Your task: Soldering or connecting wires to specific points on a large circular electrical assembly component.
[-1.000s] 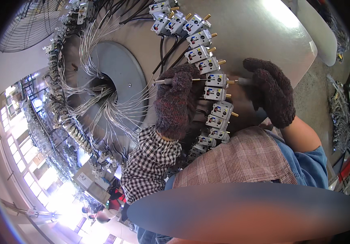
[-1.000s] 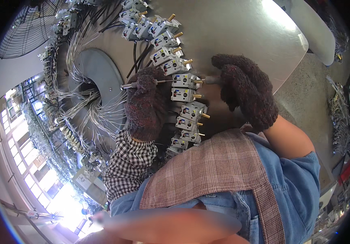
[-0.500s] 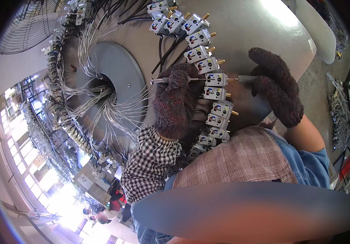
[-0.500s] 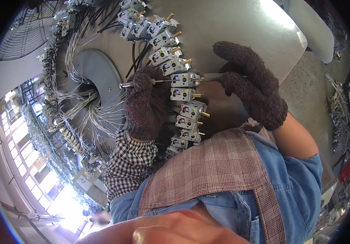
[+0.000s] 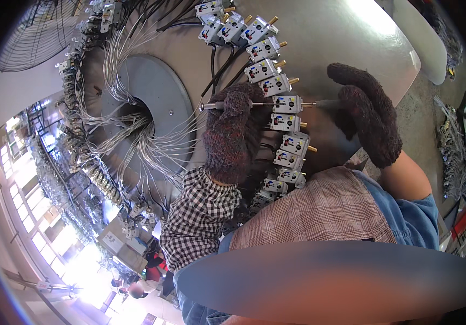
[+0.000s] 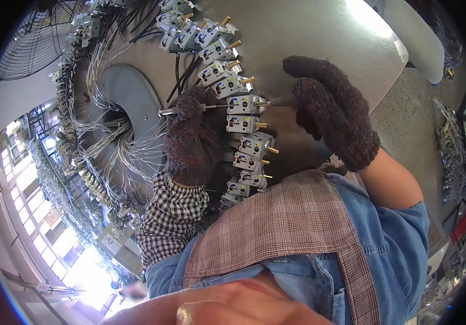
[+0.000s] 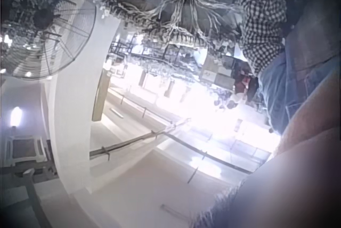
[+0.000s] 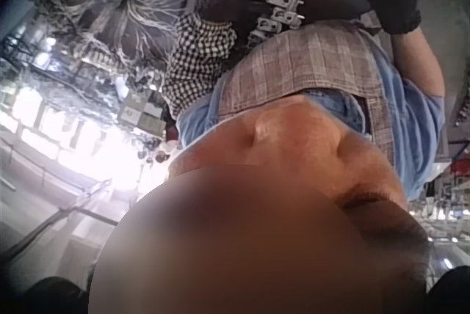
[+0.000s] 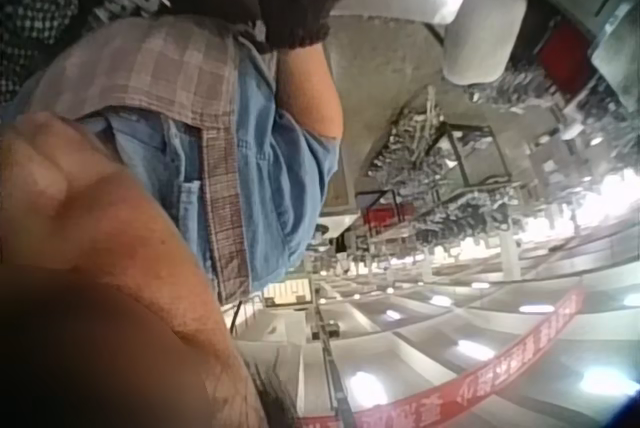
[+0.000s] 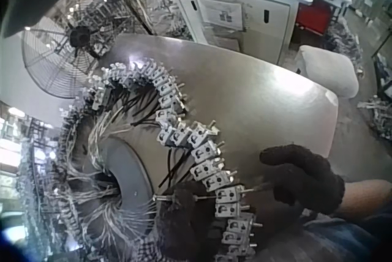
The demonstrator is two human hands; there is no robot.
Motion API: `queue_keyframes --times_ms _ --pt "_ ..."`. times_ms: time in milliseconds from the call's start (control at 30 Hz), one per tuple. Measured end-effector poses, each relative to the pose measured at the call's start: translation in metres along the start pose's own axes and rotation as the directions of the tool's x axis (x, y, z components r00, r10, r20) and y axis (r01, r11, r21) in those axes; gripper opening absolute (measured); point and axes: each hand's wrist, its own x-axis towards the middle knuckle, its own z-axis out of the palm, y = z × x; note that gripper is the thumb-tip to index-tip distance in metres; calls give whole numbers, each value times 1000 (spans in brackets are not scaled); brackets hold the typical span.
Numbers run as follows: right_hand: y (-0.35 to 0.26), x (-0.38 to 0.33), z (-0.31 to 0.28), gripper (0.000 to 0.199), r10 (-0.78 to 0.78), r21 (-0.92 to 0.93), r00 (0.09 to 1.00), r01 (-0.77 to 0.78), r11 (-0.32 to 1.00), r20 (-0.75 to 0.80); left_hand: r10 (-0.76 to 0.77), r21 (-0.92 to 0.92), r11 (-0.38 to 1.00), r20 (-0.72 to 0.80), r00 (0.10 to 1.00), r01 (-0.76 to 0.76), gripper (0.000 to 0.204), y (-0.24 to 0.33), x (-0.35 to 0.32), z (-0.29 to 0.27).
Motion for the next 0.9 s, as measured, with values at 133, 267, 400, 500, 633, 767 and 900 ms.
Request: queue_keyframes --times_ms 133,267,400,500,633,767,900 --pt "8 -1 -1 42 -74 7 997 74 997 -14 -40 -8 999 0 999 39 30 3 -3 8" --pt "11 0 -1 42 -128 15 992 128 992 -1 1 -42 999 65 998 1 31 3 -4 10" --pt "9 -6 0 47 -75 -8 997 74 997 -36 -46 -34 998 -10 999 46 29 2 -5 3" --pt "19 -18 -7 52 -36 15 997 37 999 -71 24 51 998 -47 999 -22 29 3 -9 7" --pt "43 -41 -4 55 -31 59 995 37 998 -99 -194 -37 980 33 980 195 30 15 -22 7" --pt "41 -43 4 54 -48 53 996 52 997 -76 -166 -54 984 43 985 169 31 5 -28 2" --pt "39 -44 6 52 17 71 999 -14 997 -42 -99 -35 994 -7 995 99 27 2 -26 3"
